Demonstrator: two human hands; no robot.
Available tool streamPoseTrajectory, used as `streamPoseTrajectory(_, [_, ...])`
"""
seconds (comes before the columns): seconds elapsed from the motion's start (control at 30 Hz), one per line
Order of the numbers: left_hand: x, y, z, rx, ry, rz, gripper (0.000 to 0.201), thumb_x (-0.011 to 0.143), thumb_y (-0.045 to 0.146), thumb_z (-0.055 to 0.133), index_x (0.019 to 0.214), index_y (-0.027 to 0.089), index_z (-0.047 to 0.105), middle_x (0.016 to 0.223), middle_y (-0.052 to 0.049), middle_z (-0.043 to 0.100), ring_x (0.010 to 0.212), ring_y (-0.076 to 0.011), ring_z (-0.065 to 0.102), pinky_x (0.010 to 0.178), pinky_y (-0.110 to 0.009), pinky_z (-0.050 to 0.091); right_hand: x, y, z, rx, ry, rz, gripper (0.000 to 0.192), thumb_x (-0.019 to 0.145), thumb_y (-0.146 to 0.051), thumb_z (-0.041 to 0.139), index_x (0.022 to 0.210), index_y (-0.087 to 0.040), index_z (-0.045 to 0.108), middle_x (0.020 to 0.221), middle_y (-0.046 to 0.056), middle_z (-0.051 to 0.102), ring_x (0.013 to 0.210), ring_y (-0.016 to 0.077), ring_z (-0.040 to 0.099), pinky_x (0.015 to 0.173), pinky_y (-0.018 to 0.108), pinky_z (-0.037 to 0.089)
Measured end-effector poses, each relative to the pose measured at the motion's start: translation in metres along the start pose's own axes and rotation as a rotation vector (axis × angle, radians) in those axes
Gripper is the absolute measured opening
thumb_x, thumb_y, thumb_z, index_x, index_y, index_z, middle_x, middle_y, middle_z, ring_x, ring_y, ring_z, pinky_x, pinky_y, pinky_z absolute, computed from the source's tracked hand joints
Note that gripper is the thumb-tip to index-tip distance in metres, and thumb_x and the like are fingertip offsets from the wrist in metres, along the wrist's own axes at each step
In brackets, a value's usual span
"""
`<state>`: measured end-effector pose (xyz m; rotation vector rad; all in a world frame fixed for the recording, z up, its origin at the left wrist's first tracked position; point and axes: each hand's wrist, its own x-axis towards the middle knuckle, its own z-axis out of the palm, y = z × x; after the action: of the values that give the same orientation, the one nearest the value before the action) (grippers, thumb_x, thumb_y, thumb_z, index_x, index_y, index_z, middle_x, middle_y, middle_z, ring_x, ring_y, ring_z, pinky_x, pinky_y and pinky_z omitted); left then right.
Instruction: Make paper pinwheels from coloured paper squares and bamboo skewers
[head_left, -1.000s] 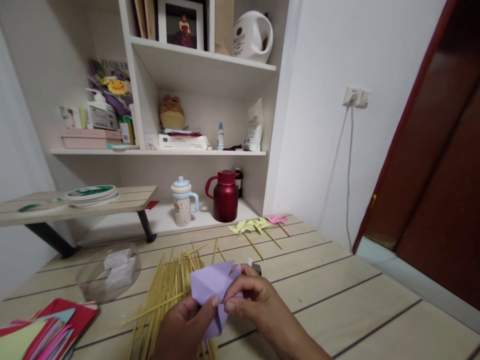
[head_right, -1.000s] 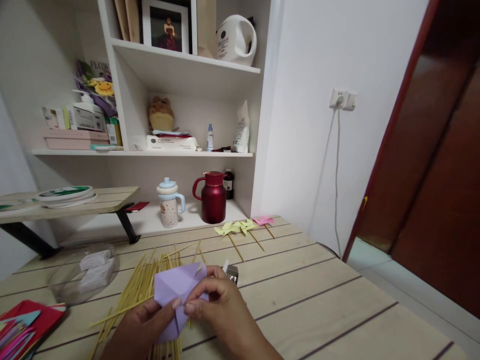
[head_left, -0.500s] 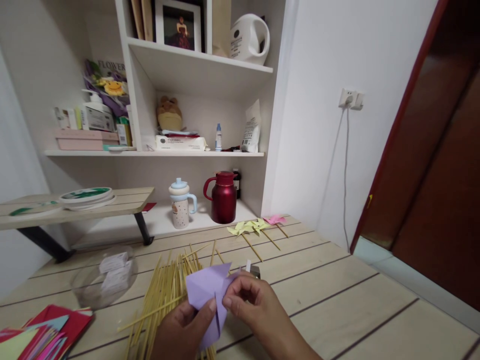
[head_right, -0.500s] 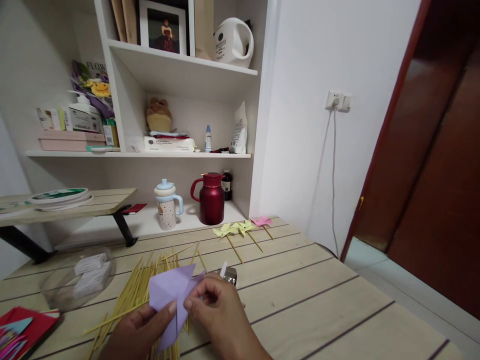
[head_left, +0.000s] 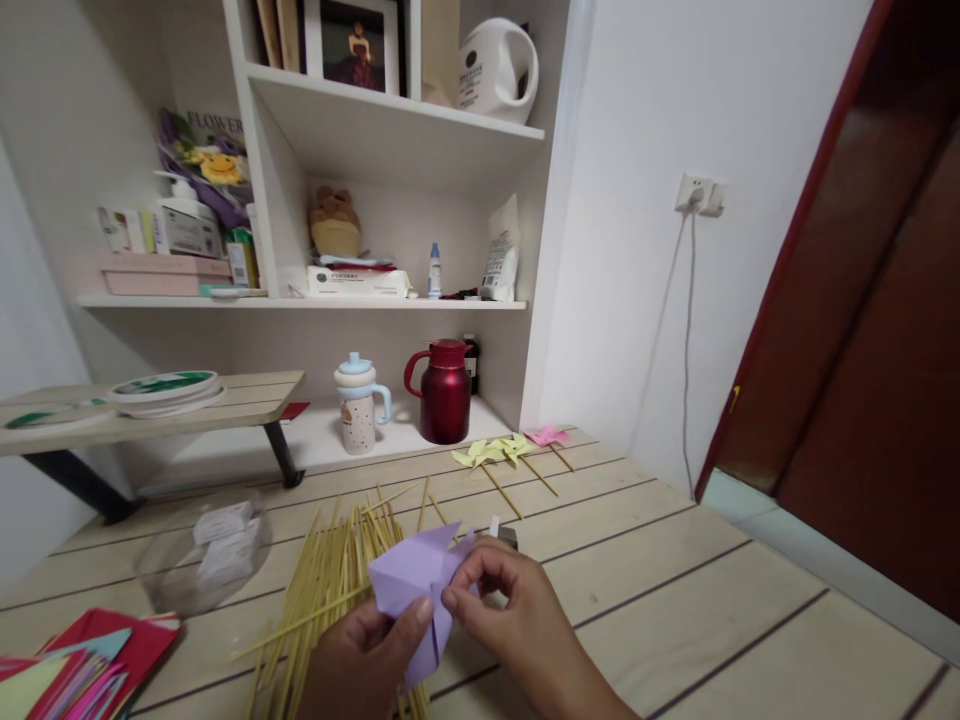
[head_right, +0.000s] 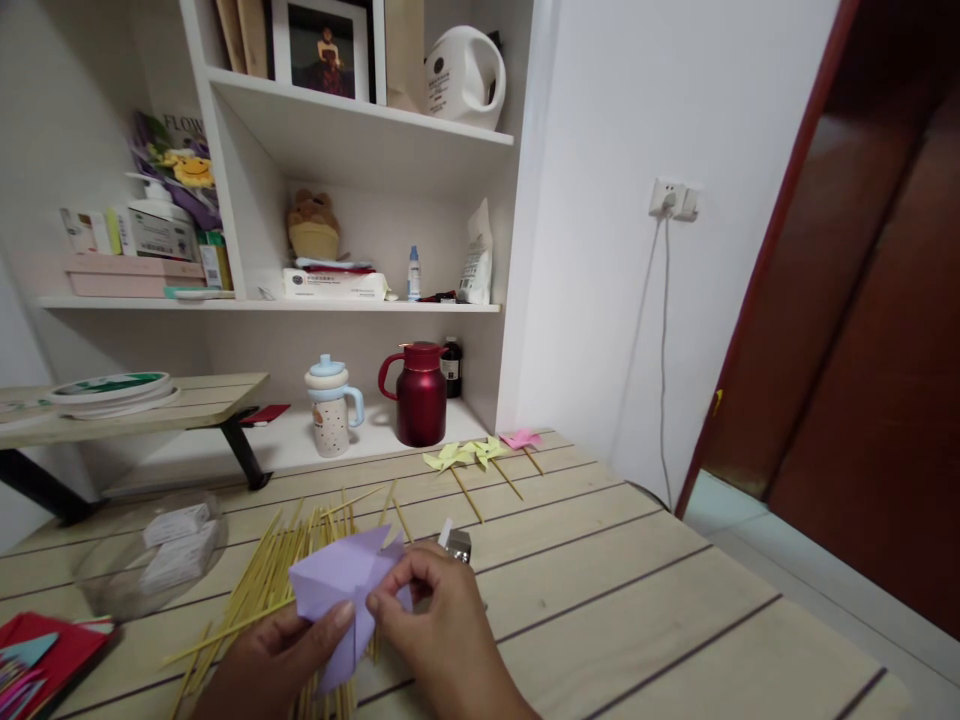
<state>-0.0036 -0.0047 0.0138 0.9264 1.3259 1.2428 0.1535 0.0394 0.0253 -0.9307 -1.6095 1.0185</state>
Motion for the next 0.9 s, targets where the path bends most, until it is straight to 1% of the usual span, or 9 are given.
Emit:
streamPoseTrajectory(0.13, [0.002,0.000,0.000,-0.036,-0.026,0.011,0.031,0.067,0.043,0.079,0.081,0.015,0.079,0.077,-0.007,0.077,0.075,-0.0221,0.066,0.074,-0.030,0.050,-0.001,-0.001,0.000,-0.003,0.013,-0.036,0.011,0.068,-0.016,0.067,0.058,-0.018,0.063,0.071,0.001,0.063,0.072,0.0185,0.057,0.069,0.030,0.042])
streamPoseTrajectory(0.3, [0.002,0.003,0.001,-0.020,-0.030,0.009,0.032,0.067,0.043,0.079,0.080,0.014,0.079,0.076,-0.008,0.077,0.073,-0.0225,0.066,0.073,-0.031,0.050,-0.001,-0.001,0.000,0.033,0.031,-0.014,0.013,0.067,-0.016,0.071,0.056,-0.019,0.064,0.069,0.000,0.061,0.071,0.0183,0.056,0.069,0.030,0.042])
streamPoseTrajectory(0.4, [0.000,0.004,0.003,-0.015,0.001,0.021,0.030,0.066,0.042,0.079,0.077,0.014,0.078,0.074,-0.007,0.076,0.073,-0.0230,0.066,0.074,-0.031,0.050,-0.001,0.001,0.000,0.042,0.034,-0.019,0.014,0.067,-0.017,0.072,0.056,-0.019,0.064,0.068,0.000,0.060,0.071,0.0183,0.055,0.069,0.030,0.042])
streamPoseTrajectory(0.53, [-0.002,0.006,0.006,0.046,0.063,0.026,0.024,0.064,0.040,0.077,0.066,0.015,0.076,0.068,-0.006,0.074,0.065,-0.0204,0.062,0.065,-0.029,0.048,-0.002,0.004,0.001,0.075,0.019,-0.013,0.016,0.068,-0.019,0.074,0.057,-0.019,0.063,0.070,0.000,0.061,0.072,0.0177,0.054,0.070,0.029,0.041])
streamPoseTrajectory(0.63, [-0.004,0.014,0.007,0.015,0.083,0.005,0.025,0.059,0.040,0.077,0.057,0.016,0.073,0.061,-0.004,0.071,0.061,-0.0194,0.059,0.062,-0.028,0.046,-0.002,0.007,-0.001,0.124,-0.014,0.034,0.022,0.078,-0.032,0.070,0.062,-0.019,0.062,0.065,-0.001,0.056,0.066,0.0168,0.051,0.064,0.028,0.039])
streamPoseTrajectory(0.7, [-0.008,0.021,0.008,0.024,0.104,-0.016,0.024,0.056,0.040,0.076,0.050,0.017,0.070,0.055,-0.003,0.067,0.056,-0.0174,0.055,0.060,-0.027,0.045,0.000,0.008,-0.005,0.200,0.014,0.050,0.031,0.086,-0.044,0.061,0.068,-0.019,0.061,0.067,-0.001,0.055,0.067,0.0170,0.052,0.064,0.028,0.040])
streamPoseTrajectory(0.77, [-0.011,0.027,0.008,0.068,0.142,-0.010,0.025,0.055,0.039,0.075,0.045,0.018,0.067,0.050,-0.001,0.062,0.052,-0.0151,0.051,0.058,-0.026,0.044,0.003,0.009,-0.010,0.299,0.071,0.066,0.032,0.088,-0.050,0.058,0.079,-0.019,0.061,0.076,0.001,0.059,0.071,0.0176,0.056,0.070,0.030,0.043])
streamPoseTrajectory(0.83, [-0.012,0.030,0.009,0.097,0.190,0.007,0.026,0.055,0.039,0.074,0.042,0.019,0.064,0.046,0.001,0.058,0.050,-0.0141,0.048,0.055,-0.026,0.043,0.006,0.011,-0.013,0.387,0.102,0.116,0.033,0.083,-0.051,0.066,0.095,-0.021,0.061,0.087,0.002,0.061,0.078,0.0189,0.060,0.076,0.032,0.046])
streamPoseTrajectory(0.9, [-0.011,0.029,0.010,0.098,0.215,0.036,0.024,0.054,0.038,0.074,0.044,0.018,0.065,0.048,0.000,0.060,0.050,-0.0151,0.051,0.055,-0.026,0.044,0.009,0.014,-0.014,0.439,0.076,0.167,0.051,0.072,-0.048,0.077,0.111,-0.022,0.059,0.097,0.005,0.062,0.087,0.0214,0.061,0.080,0.034,0.048])
